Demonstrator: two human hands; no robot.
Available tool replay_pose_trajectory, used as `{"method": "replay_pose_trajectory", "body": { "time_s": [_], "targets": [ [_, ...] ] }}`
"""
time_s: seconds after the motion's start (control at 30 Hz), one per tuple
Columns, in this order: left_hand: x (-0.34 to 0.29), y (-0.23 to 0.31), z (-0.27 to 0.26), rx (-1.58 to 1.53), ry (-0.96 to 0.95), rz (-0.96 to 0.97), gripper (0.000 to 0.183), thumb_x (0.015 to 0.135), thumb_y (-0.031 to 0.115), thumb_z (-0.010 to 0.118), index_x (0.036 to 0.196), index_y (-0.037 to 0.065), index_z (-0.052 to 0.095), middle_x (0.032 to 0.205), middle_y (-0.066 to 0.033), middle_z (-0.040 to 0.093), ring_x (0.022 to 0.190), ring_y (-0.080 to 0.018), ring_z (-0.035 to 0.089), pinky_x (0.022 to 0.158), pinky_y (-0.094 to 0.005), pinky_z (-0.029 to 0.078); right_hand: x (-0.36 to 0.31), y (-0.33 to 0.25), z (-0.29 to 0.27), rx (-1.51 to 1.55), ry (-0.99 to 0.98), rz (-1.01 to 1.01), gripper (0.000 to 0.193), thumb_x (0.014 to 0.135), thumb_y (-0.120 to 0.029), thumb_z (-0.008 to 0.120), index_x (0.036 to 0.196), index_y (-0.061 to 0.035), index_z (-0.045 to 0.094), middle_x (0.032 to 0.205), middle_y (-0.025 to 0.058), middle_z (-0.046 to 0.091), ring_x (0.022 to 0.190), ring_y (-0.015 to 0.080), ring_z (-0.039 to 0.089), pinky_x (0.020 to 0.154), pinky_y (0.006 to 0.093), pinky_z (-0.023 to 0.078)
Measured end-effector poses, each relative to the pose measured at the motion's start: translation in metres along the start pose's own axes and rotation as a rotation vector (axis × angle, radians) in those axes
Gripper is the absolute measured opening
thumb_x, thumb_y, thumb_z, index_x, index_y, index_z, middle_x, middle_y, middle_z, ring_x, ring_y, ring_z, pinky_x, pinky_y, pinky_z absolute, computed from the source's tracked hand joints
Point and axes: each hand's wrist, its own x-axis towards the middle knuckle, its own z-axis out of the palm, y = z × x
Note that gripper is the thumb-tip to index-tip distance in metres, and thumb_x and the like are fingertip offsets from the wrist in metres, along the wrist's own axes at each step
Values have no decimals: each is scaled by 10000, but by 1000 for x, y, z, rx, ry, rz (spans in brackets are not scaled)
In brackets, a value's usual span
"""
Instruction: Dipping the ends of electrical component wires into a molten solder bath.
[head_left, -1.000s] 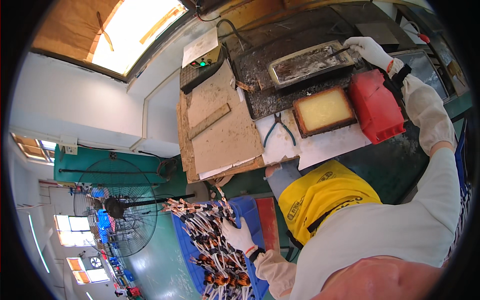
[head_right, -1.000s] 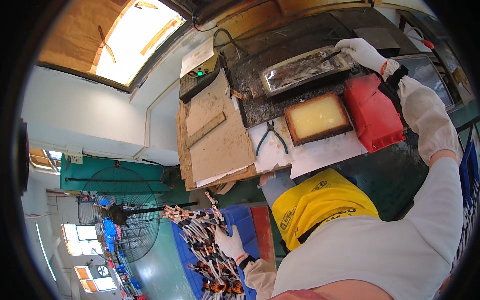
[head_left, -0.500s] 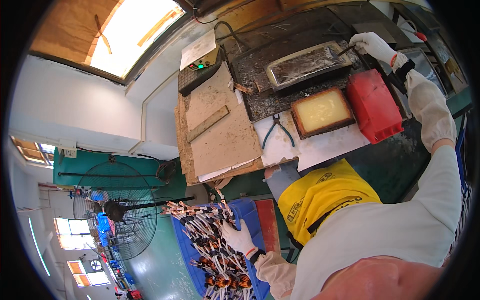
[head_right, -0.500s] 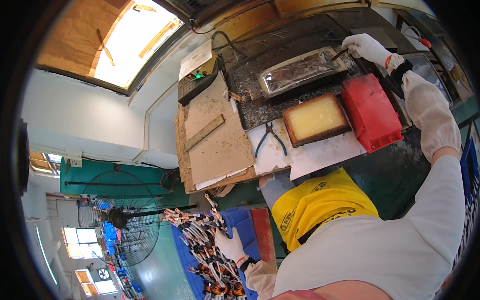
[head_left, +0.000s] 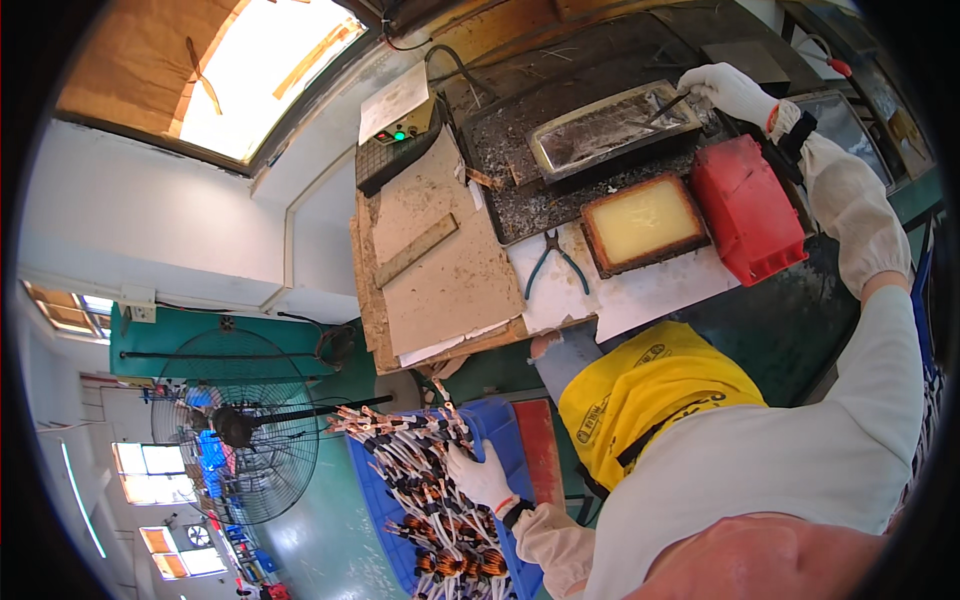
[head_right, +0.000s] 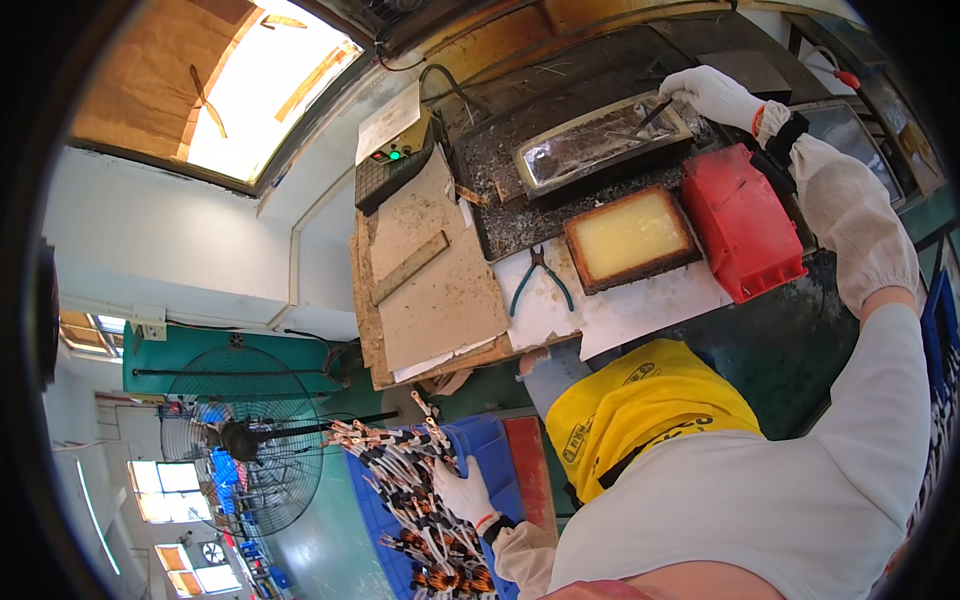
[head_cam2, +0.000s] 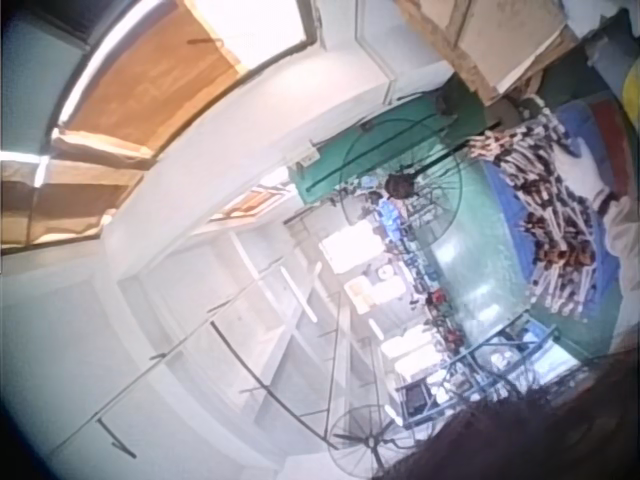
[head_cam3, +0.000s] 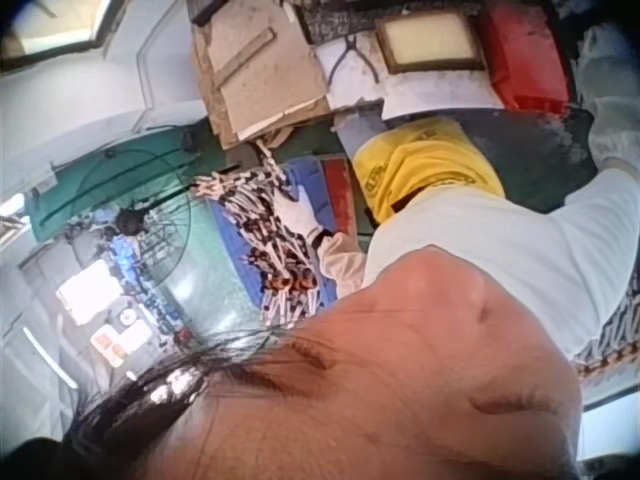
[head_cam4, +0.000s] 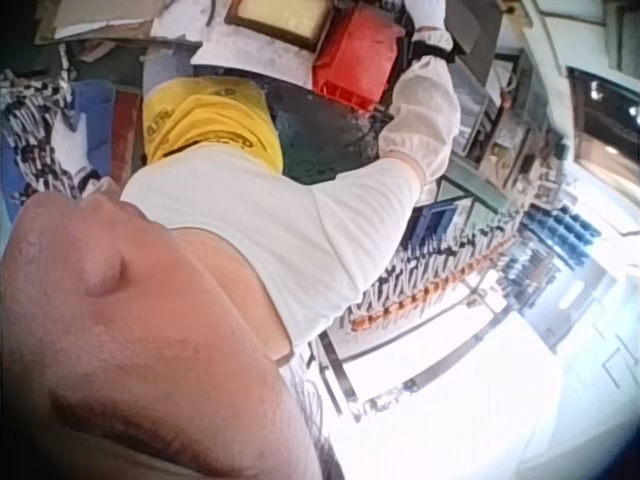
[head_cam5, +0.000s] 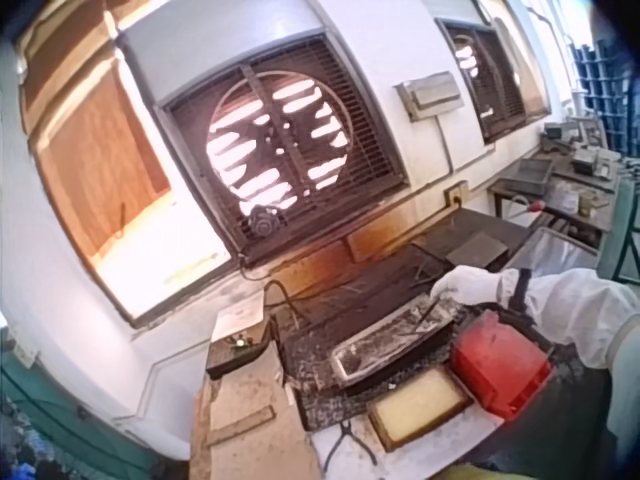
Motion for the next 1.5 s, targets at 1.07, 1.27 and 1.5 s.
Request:
{"method": "replay_pose_trajectory", "body": {
  "time_s": [1.07, 1.27, 1.5],
  "targets": [
    [1, 0, -1, 28, -32, 6, 664, 782, 369, 699, 1324, 42, 498, 1279, -180, 547, 1204, -352, 490, 996, -451, 414, 65, -7, -9, -585, -205, -98, 138, 816, -98, 586, 903, -119, 691, 832, 109, 651, 852, 333, 627, 738, 423, 497],
    [0, 2, -1, 26, -17, 4, 675, 759, 356, 723, 1319, 50, 503, 1279, -178, 553, 1219, -346, 489, 990, -460, 425, 77, 3, -4, -568, -144, -52, 145, 818, -95, 581, 896, -121, 700, 834, 123, 661, 837, 331, 638, 727, 433, 497],
    [0, 2, -1, -6, 15, 28, 659, 780, 363, 700, 1320, 41, 501, 1275, -182, 549, 1193, -356, 495, 992, -451, 416, 81, 11, -13, -536, -22, -127, 133, 834, -96, 577, 909, -85, 685, 840, 118, 671, 829, 313, 646, 732, 415, 501]
  ]
}}
